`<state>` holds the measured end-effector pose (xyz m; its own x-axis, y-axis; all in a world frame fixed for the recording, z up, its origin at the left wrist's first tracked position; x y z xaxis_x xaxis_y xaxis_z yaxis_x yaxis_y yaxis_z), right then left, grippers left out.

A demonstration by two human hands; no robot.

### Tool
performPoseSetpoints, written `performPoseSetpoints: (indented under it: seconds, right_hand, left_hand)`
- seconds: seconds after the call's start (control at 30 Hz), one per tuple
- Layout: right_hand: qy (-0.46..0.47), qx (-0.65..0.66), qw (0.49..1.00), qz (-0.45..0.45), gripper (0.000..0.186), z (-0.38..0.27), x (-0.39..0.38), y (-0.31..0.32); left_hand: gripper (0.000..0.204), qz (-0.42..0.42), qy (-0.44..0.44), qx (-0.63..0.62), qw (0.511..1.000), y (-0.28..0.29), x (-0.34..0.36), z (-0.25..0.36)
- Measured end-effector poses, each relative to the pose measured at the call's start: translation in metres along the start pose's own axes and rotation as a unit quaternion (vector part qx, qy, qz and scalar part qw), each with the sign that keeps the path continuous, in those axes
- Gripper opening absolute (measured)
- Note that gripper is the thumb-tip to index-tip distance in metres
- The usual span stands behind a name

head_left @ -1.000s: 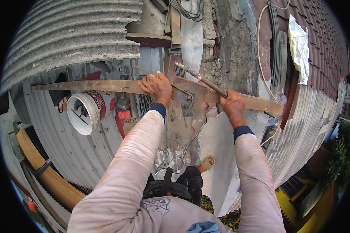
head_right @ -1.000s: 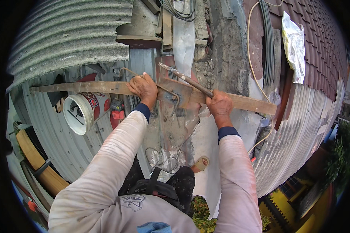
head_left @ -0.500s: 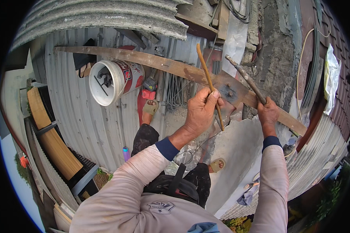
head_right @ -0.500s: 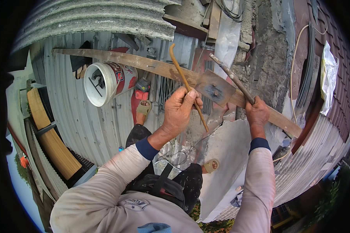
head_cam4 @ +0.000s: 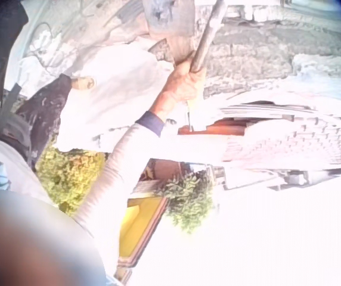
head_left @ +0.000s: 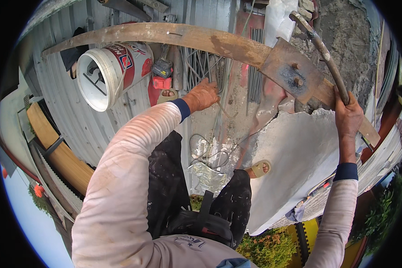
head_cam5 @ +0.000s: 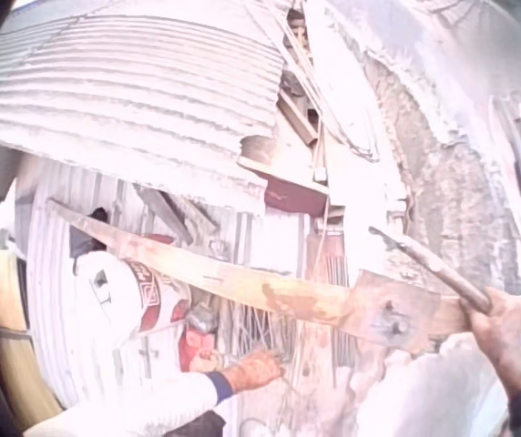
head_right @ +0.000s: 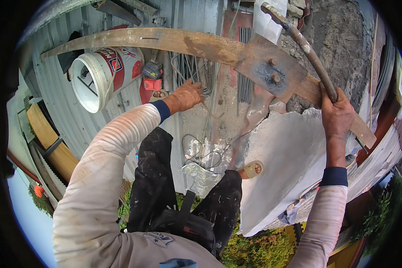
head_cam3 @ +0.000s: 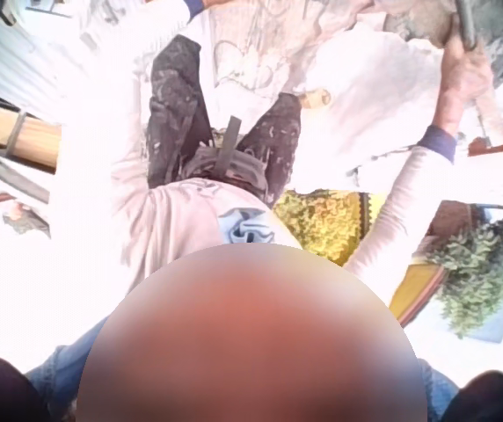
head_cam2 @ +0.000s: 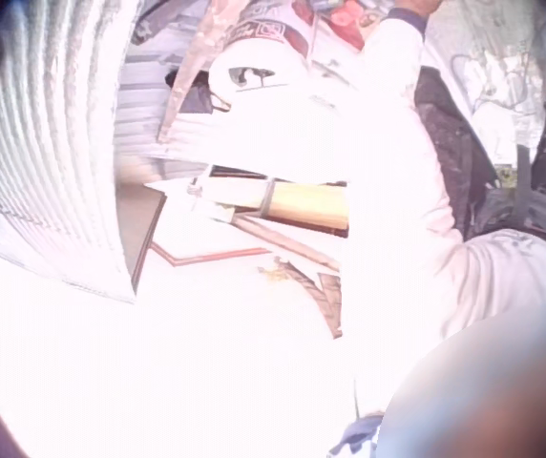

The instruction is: The person repeatedly bends metal rods using a hammer and a wooden jig. They pick up rods, position them on the jig, strike them with the hammer to form a bend, and place the finished pieces aside.

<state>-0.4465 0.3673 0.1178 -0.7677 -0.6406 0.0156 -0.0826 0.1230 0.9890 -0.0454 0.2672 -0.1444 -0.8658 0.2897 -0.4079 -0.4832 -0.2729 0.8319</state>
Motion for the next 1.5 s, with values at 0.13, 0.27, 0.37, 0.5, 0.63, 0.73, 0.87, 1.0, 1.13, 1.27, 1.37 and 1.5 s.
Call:
performPoseSetpoints:
  seconds: [0.13, 0.27, 0.37, 0.5, 0.63, 0.73, 0.87, 1.0, 1.13, 1.27, 1.37, 1.5]
  right_hand:
    - [-0.073, 0.001, 0.997, -0.032, 0.037, 0.018, 0.003, -0.010]
    - [-0.064, -0.055, 0.996, 0.000, 0.049, 0.034, 0.008, -0.014]
    - [-0.044, -0.049, 0.998, -0.004, 0.053, 0.044, 0.014, -0.020]
    - [-0.018, -0.019, 1.000, -0.015, 0.053, 0.048, 0.016, -0.018]
    - [-0.014, -0.017, 0.999, -0.028, 0.052, 0.041, 0.016, -0.015]
    - [-0.011, -0.014, 1.000, -0.013, 0.051, 0.035, 0.008, -0.012]
    - [-0.001, -0.004, 1.000, 0.002, 0.049, 0.033, 0.001, -0.012]
    - [0.010, 0.008, 1.000, 0.010, 0.047, 0.034, 0.000, -0.012]
    - [0.002, 0.003, 1.000, 0.016, 0.046, 0.028, -0.001, -0.011]
    - [0.022, 0.025, 0.999, 0.029, 0.045, 0.010, -0.002, -0.009]
    - [-0.039, -0.005, 0.999, 0.012, 0.041, 0.007, -0.002, -0.007]
    - [-0.026, -0.001, 0.999, 0.022, 0.037, -0.005, -0.004, 0.004]
  left_hand:
    - [0.020, -0.058, 0.019, 0.113, 0.992, -0.036, 0.006, -0.076]
    - [0.017, -0.149, -0.011, 0.146, 0.978, -0.076, -0.003, -0.115]
    - [0.015, -0.170, -0.012, 0.185, 0.968, -0.093, -0.008, -0.117]
    - [0.012, -0.050, 0.045, 0.057, 0.996, -0.091, 0.015, -0.087]
    - [0.018, 0.061, 0.133, -0.179, 0.973, -0.102, 0.097, -0.064]
    - [0.029, 0.134, 0.285, -0.380, 0.870, -0.132, 0.177, -0.064]
    - [0.041, 0.219, 0.442, -0.451, 0.744, -0.167, 0.248, -0.059]
    - [0.041, 0.262, 0.480, -0.440, 0.713, -0.183, 0.259, -0.054]
    - [0.029, 0.275, 0.445, -0.398, 0.754, -0.188, 0.230, -0.058]
    - [0.020, 0.360, 0.416, -0.420, 0.722, -0.188, 0.171, -0.047]
    - [0.019, 0.444, 0.430, -0.348, 0.705, -0.162, 0.082, -0.009]
    - [0.019, 0.362, 0.443, -0.283, 0.770, -0.091, -0.084, 0.061]
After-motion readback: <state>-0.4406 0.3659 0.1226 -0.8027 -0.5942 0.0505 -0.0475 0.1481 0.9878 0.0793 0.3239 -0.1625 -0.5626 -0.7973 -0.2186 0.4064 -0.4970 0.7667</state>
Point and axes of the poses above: each hand's wrist, its own x-axis towards the middle knuckle, its own y-axis out of the back of the hand, z = x × y, the point moved 7 cm from there along x, towards the middle knuckle, and after that the axes turned 14 degrees about -y, right-handed, at the moved point
